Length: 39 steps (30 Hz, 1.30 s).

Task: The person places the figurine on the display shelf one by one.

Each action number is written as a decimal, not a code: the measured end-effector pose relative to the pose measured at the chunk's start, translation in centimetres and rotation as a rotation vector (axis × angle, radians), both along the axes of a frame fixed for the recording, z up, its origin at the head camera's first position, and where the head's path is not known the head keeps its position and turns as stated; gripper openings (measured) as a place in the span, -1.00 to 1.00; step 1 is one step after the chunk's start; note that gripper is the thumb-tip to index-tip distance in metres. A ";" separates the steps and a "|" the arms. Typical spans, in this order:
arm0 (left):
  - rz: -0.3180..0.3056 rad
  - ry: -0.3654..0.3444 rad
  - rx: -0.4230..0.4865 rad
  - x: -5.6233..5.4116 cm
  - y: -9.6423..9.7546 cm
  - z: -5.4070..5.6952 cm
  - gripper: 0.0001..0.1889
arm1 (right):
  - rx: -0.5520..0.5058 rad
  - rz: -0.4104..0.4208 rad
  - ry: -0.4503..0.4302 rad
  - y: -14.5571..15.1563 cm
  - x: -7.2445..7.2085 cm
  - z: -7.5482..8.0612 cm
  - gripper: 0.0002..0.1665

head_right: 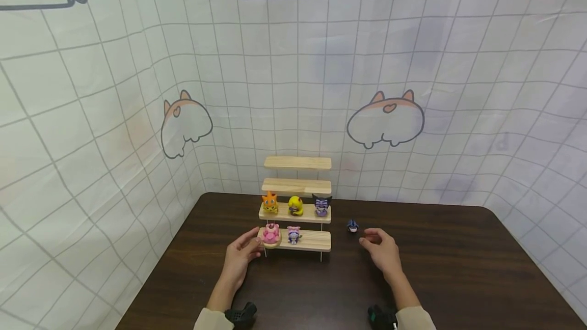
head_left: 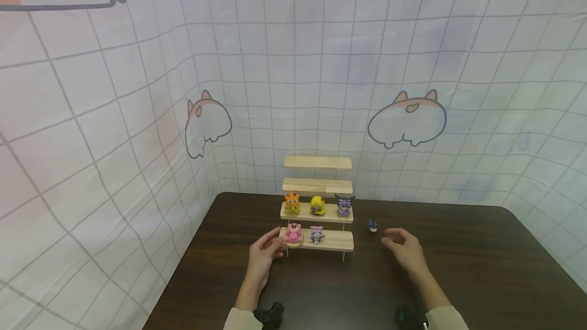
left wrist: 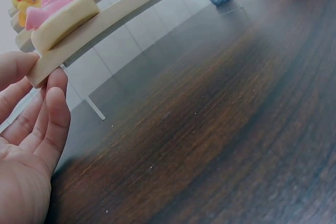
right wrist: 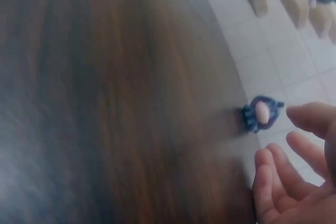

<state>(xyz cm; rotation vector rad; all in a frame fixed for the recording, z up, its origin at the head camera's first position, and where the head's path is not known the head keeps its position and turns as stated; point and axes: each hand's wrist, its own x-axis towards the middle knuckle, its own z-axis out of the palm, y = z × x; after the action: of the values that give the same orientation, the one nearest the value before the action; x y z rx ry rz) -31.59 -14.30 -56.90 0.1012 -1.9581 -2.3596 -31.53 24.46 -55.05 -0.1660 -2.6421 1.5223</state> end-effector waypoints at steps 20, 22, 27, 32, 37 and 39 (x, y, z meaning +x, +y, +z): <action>-0.004 0.011 -0.001 -0.1 0.1 0.6 -0.54 | 0.024 0.048 -0.011 -0.4 -4.0 -0.5 -0.31; -0.004 0.009 0.003 -0.1 0.1 0.5 -0.54 | 0.021 0.030 -0.011 -0.6 -4.3 -0.5 -0.33; 0.002 0.007 0.007 -0.1 0.0 0.4 -0.54 | 0.020 0.008 -0.011 -1.1 -4.7 -0.6 -0.38; 0.003 0.000 0.002 0.0 0.0 0.2 -0.54 | 0.021 -0.004 -0.004 -1.4 -5.1 -0.8 -0.40; 0.001 0.006 0.002 0.1 0.0 0.0 -0.54 | 0.020 -0.018 -0.013 -1.7 -5.3 -0.9 -0.41; 0.000 0.009 0.002 0.1 0.0 0.1 -0.54 | 0.018 -0.018 -0.021 -1.8 -5.4 -0.9 -0.41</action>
<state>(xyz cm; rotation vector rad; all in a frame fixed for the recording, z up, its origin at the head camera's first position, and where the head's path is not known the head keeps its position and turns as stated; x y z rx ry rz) -31.48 -14.31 -56.84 0.0901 -1.9523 -2.3575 -36.89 22.65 -55.96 -0.2045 -2.6624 1.4988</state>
